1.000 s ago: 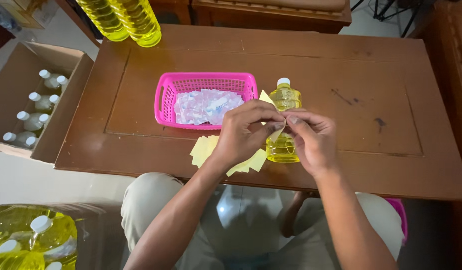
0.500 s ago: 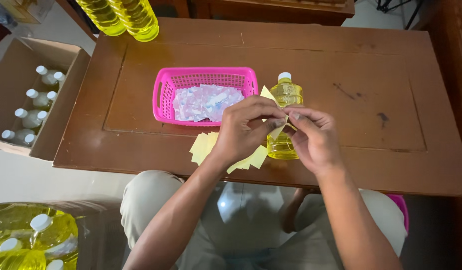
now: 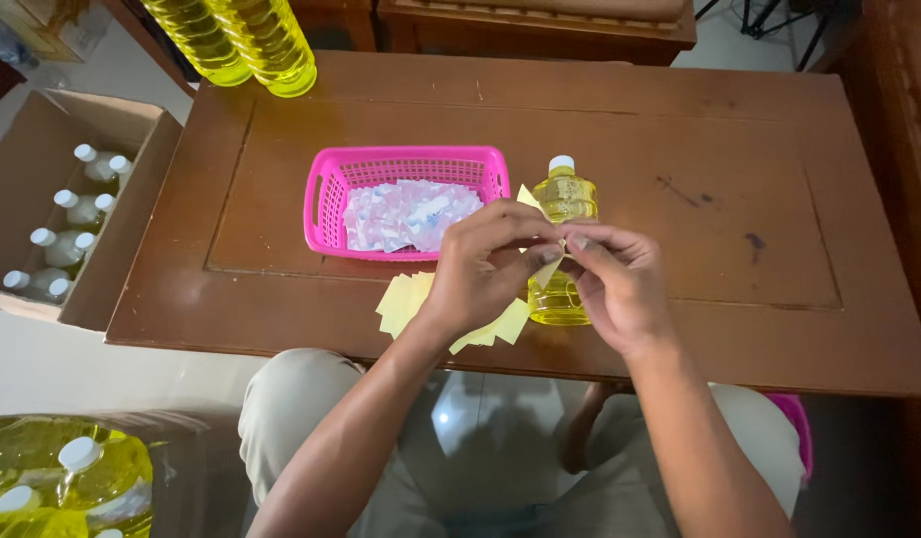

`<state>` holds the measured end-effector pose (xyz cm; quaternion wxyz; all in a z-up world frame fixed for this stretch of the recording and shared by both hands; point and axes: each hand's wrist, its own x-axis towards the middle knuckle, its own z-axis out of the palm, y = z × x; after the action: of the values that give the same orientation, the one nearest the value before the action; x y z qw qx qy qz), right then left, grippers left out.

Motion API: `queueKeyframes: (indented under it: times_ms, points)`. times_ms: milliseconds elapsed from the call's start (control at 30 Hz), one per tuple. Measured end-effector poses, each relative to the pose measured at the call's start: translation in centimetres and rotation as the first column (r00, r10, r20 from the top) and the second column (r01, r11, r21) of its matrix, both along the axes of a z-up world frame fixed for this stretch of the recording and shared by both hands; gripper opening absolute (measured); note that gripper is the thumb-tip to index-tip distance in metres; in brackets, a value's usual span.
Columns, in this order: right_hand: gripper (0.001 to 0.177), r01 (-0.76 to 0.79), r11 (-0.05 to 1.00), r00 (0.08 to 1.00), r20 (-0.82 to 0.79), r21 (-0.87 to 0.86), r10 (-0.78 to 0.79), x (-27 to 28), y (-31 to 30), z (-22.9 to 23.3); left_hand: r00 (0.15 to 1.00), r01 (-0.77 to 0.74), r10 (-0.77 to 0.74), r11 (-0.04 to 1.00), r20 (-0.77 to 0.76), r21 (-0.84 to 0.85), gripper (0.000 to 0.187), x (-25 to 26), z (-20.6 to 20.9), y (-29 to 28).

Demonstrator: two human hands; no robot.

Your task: The person peels a self-adhesive label from a sheet, applies it to a plastic bottle filled with yellow liquid, and then places the labeled bottle into a cardboard box.

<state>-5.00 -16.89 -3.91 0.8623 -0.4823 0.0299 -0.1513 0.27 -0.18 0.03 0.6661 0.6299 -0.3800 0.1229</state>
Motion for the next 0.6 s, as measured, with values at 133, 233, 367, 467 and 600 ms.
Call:
queueKeyframes:
  times_ms: [133, 233, 367, 467, 600]
  points:
    - [0.013, 0.010, 1.000, 1.000, 0.010, 0.010, -0.010, -0.3, -0.1, 0.1, 1.000, -0.017, 0.017, 1.000, 0.018, 0.016, 0.018, -0.4, 0.0, 0.2]
    - [0.014, 0.020, 0.999, 1.000, 0.014, 0.031, -0.020, 0.0, -0.3, -0.3, 0.996, -0.039, 0.033, 0.997, 0.080, 0.068, 0.020, -0.2, -0.1, 0.1]
    - [0.012, 0.033, 0.999, 0.999, -0.002, -0.004, -0.033, 0.1, -0.1, 0.0, 0.995, -0.048, 0.040, 0.995, 0.088, 0.090, 0.021, -0.3, 0.1, 0.1]
    - [0.012, 0.038, 0.999, 0.999, -0.001, -0.008, -0.038, 0.1, 0.1, 0.3, 0.997, -0.033, 0.026, 0.995, 0.076, 0.092, 0.019, -0.3, 0.1, 0.3]
    - [0.014, 0.047, 0.999, 0.999, -0.014, -0.021, -0.047, 0.2, -0.2, -0.1, 0.997, -0.031, 0.023, 0.995, 0.079, 0.098, 0.017, -0.1, 0.2, 0.2]
